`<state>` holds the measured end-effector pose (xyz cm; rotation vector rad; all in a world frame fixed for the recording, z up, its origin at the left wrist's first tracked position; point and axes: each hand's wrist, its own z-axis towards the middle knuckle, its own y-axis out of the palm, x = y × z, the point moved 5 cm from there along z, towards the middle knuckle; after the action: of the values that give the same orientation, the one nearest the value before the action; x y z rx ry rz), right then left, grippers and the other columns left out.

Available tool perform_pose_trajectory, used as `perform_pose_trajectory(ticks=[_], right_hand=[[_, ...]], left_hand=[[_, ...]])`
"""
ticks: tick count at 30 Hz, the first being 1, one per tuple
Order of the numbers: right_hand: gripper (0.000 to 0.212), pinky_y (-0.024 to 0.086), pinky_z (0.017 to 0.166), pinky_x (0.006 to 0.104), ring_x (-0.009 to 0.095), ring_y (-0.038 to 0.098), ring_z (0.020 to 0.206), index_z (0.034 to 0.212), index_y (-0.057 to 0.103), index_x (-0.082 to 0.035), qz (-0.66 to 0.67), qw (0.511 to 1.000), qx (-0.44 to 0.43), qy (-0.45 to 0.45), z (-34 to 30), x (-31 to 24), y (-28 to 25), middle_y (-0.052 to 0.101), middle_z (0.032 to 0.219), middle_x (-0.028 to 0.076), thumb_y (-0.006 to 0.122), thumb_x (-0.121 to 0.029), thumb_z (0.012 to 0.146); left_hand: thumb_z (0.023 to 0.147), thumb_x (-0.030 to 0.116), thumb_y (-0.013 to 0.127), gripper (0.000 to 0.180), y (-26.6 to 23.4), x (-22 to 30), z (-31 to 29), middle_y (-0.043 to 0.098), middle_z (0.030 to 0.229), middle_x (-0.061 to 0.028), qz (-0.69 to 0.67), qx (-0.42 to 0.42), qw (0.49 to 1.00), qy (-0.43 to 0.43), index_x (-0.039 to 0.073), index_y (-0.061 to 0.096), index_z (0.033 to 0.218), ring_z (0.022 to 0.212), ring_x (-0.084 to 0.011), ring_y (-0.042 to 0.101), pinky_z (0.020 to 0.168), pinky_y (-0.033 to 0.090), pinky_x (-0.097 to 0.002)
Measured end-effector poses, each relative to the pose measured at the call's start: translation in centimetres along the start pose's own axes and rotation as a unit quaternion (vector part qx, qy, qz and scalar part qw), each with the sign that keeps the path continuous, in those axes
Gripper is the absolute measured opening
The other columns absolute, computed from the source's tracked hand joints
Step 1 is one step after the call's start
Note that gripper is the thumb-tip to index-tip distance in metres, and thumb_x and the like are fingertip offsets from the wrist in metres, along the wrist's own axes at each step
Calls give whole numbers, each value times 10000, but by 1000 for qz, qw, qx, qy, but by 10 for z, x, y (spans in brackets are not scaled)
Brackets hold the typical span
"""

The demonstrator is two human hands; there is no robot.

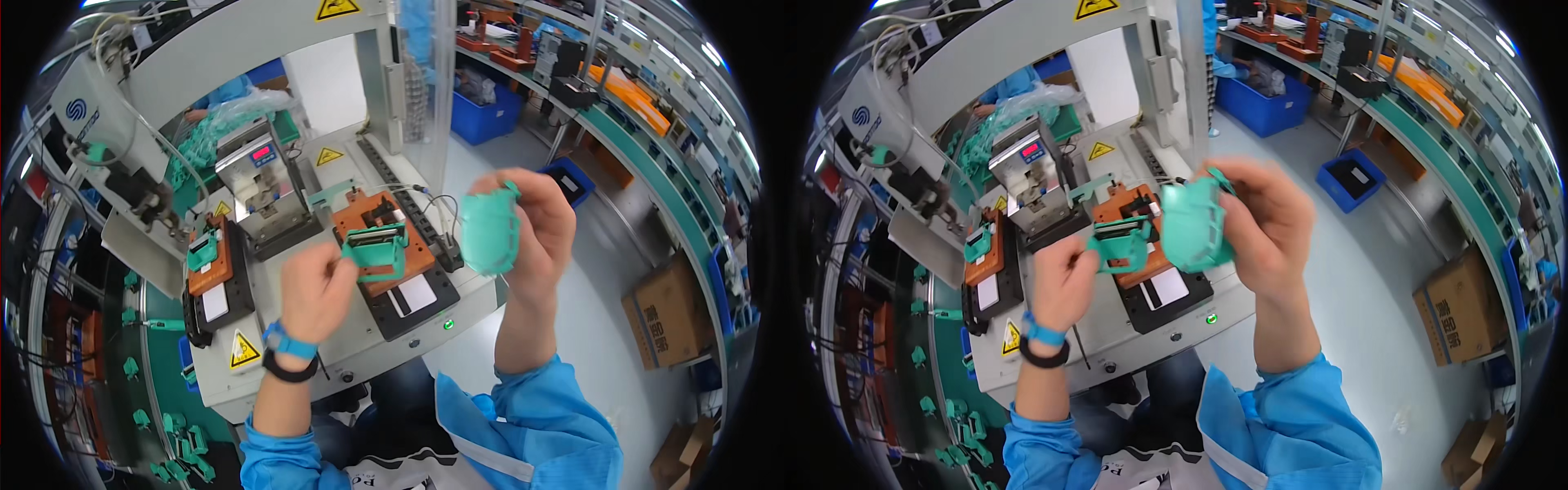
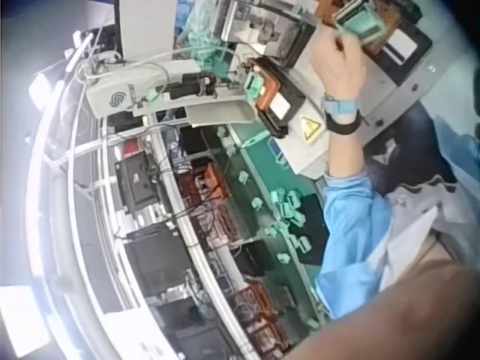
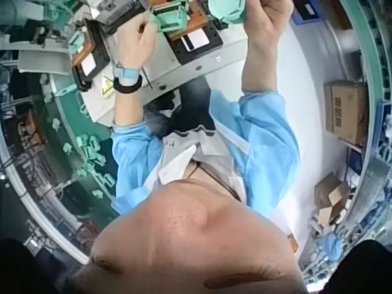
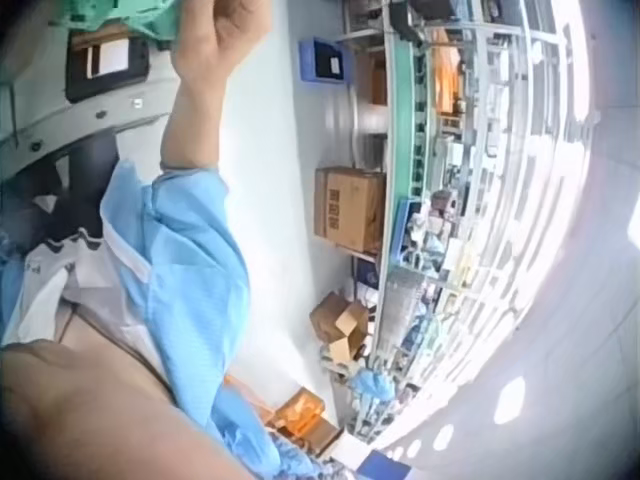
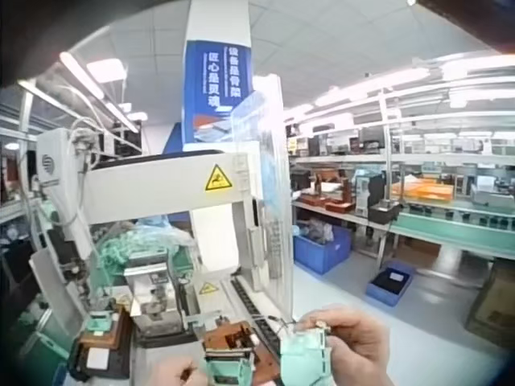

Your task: Picking up electronic components in green cases from a conveyor, placing them into an automated testing machine jig, and processing them.

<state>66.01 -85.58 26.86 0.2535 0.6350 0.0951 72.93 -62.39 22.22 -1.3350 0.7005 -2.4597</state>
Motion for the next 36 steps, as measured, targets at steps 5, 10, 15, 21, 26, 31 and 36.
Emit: perform_pose_trajectory(ticks=[5, 10, 15, 21, 26, 31, 36], right_hand=[[215, 479, 835, 323, 215, 621, 936, 1053, 676, -31, -257, 942, -180, 123, 25, 74, 23, 682, 964, 113, 638, -54, 842], [206, 441, 871, 421, 335, 587, 924, 989, 689, -31, -417, 815, -400, 51, 18, 132, 47, 666, 928, 142, 665, -122, 806], [233, 377, 1009, 421, 372, 503, 1172, 1043, 654, -17, -450, 790, -406, 95, 3, 135, 75, 557, 1275, 173, 592, -92, 831], [539, 236, 1118, 382, 343, 323, 1383, 1377, 453, 0, -461, 759, -438, 143, -15, 123, 54, 338, 1495, 196, 492, -315, 940], [462, 265, 1102, 404, 345, 344, 1363, 1359, 455, 9, -520, 728, -415, 165, -21, 122, 65, 369, 1472, 190, 483, -233, 967], [430, 279, 1093, 392, 357, 389, 1324, 1352, 463, 7, -563, 721, -396, 80, -30, 140, 51, 430, 1421, 203, 445, -222, 989], [402, 298, 1081, 417, 370, 405, 1305, 1322, 485, 11, -604, 721, -340, 6, -45, 112, 66, 429, 1415, 206, 475, -194, 976]], left_hand=[[849, 40, 515, 186, -97, 7, -72, 457, 609, -21, -110, 15, 992, -52, -4, 498, 670, 564, -80, 412, 512, 312, -252], [917, 100, 496, 173, -214, -38, -195, 512, 648, 2, -216, 171, 938, -210, 58, 490, 749, 550, -74, 465, 503, 354, -206], [953, 220, 511, 276, -340, -68, -326, 507, 632, 10, 29, 369, 873, -318, 93, 472, 711, 531, -52, 436, 474, 331, -210], [927, 250, 513, 225, -457, -97, -520, 557, 648, -5, 104, 636, 660, -386, 101, 532, 760, 503, -60, 421, 447, 331, -231], [871, 265, 543, 265, -483, -121, -717, 608, 663, -75, 163, 755, 451, -447, 9, 600, 835, 492, -151, 495, 439, 378, -312], [814, 299, 571, 389, -475, -108, -864, 676, 749, -196, 321, 686, 290, -585, -77, 653, 870, 653, -293, 665, 587, 510, -416], [842, 359, 628, 413, -468, -133, -850, 652, 707, -182, 283, 681, 350, -578, -54, 631, 818, 608, -293, 597, 677, 504, -428]])
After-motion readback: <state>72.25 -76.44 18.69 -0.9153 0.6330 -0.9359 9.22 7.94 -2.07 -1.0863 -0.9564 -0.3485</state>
